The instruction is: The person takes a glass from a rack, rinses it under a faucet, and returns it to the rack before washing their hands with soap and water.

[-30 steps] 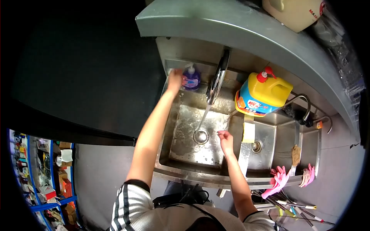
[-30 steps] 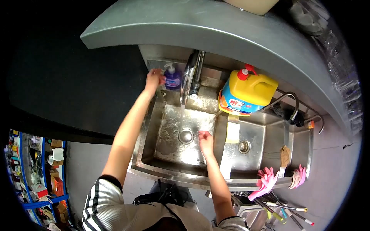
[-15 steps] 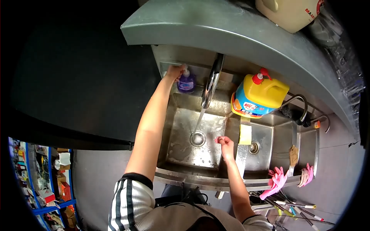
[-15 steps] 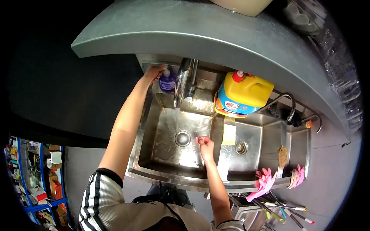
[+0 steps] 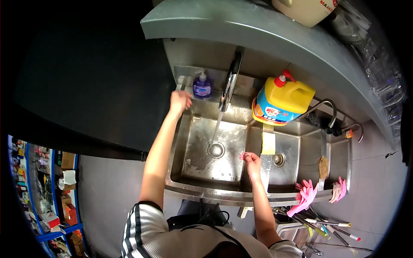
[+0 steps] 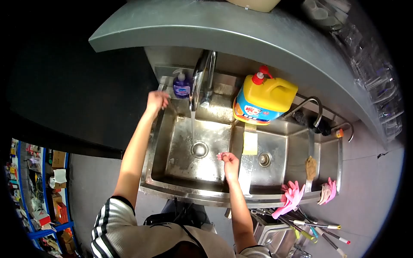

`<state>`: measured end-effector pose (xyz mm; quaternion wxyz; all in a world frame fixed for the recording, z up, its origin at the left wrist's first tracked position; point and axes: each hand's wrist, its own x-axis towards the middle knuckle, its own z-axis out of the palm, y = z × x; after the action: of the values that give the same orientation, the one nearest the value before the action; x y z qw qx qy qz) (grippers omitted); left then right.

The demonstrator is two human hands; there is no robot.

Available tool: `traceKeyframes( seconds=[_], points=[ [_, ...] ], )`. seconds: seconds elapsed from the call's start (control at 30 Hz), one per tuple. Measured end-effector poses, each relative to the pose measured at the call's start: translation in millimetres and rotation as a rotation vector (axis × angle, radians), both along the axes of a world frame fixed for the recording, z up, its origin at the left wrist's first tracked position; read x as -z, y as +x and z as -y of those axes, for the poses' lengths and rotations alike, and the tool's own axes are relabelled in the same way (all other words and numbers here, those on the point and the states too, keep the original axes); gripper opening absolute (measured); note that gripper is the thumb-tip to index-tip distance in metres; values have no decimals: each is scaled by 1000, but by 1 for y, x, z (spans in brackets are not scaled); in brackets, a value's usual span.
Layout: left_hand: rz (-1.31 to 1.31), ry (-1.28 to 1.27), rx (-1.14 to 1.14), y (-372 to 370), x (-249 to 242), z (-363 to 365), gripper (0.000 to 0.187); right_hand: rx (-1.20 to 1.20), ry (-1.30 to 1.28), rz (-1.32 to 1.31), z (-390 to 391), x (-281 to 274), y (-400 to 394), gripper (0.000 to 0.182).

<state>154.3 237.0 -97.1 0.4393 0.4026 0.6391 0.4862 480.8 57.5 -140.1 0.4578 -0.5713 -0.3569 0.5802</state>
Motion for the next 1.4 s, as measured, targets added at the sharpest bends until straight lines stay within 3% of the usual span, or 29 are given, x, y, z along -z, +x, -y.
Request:
traceKeyframes(
  seconds=[0.03, 0.07, 0.1, 0.17, 0.23, 0.27, 0.3, 0.37, 0.43, 0.47, 0.5, 0.57, 0.6, 0.63, 0.7, 0.77, 0.8, 0.9, 0.93, 1.03, 1.13, 1.17, 1.23, 1.27, 1.3, 1.37, 1.4],
  points=[
    [241, -92, 122, 10, -10, 34, 18, 2, -15, -11, 3, -1, -2, 17],
    [274, -89, 196, 10, 15, 59, 12, 3, -28, -23, 5, -1, -5, 17],
    [142, -19, 293, 25, 6, 93, 7, 4, -42, -36, 7, -1, -10, 17],
    [-378, 74, 670, 45, -6, 141, 17, -50, -44, -84, 10, 6, -21, 20],
    [-339, -157, 925, 89, -22, 158, 31, -9, -51, -213, 10, -6, -40, 27],
    [-64, -36, 817, 117, -18, 170, 35, 27, -101, -379, 8, -15, -50, 42],
    [208, 83, 696, 147, -13, 178, 41, 130, -8, -465, 2, -22, -62, 45],
    [196, 98, 676, 200, -5, 164, 59, 335, 194, -631, -12, -34, -80, 52],
    [124, 51, 590, 215, -7, 131, 61, 208, 195, -541, -16, -67, -76, 57],
    [377, -36, 470, 217, -20, 114, 59, 115, 189, -493, -3, -85, -79, 65],
    [361, 10, 490, 218, -31, 106, 58, 68, 260, -473, 2, -99, -79, 65],
    [327, 284, 537, 251, -8, 121, 57, 199, 204, -472, -12, -102, -46, 62],
    [-118, 505, 558, 284, 37, 129, 55, 189, 335, -549, -31, -69, -16, 60],
    [11, 451, 576, 279, -6, 154, 56, 168, 464, -635, -49, -36, 14, 59],
    [28, 195, 611, 286, 7, 145, 59, 275, 257, -760, -32, -46, 6, 58],
    [12, 137, 519, 286, 1, 130, 59, 257, 264, -603, 1, -75, -20, 58],
    [8, 108, 471, 289, -2, 129, 59, 223, 317, -692, -2, -68, -12, 60],
    [-317, 446, 576, 293, -14, 173, 61, 582, -25, -815, -1, -128, -15, 57],
    [-373, 406, 540, 295, -16, 178, 60, -17, 249, -1105, -20, -16, 34, 50],
    [-520, 483, 494, 297, 5, 178, 49, 23, 244, -908, -19, -14, 27, 48],
    [-28, -55, 565, 292, 2, 168, 32, 35, 242, -758, -6, -41, -3, 46],
    [229, -201, 393, 286, -5, 165, 37, 0, 265, -711, 1, -44, -13, 46],
    [680, -233, 213, 282, 1, 159, 29, -68, 309, -642, 8, -49, -24, 45],
    [1090, -155, 390, 268, 23, 153, 27, -94, 323, -625, 5, -51, -23, 44],
    [1360, -258, 254, 257, 3, 150, 22, -117, 334, -611, 1, -50, -23, 43],
    [1983, -8, 500, 241, 36, 142, 20, -136, 313, -606, -13, -35, -23, 42],
    [1738, -179, 1, 235, -8, 150, 25, -114, 265, -625, -21, -20, -24, 42]
  ],
)
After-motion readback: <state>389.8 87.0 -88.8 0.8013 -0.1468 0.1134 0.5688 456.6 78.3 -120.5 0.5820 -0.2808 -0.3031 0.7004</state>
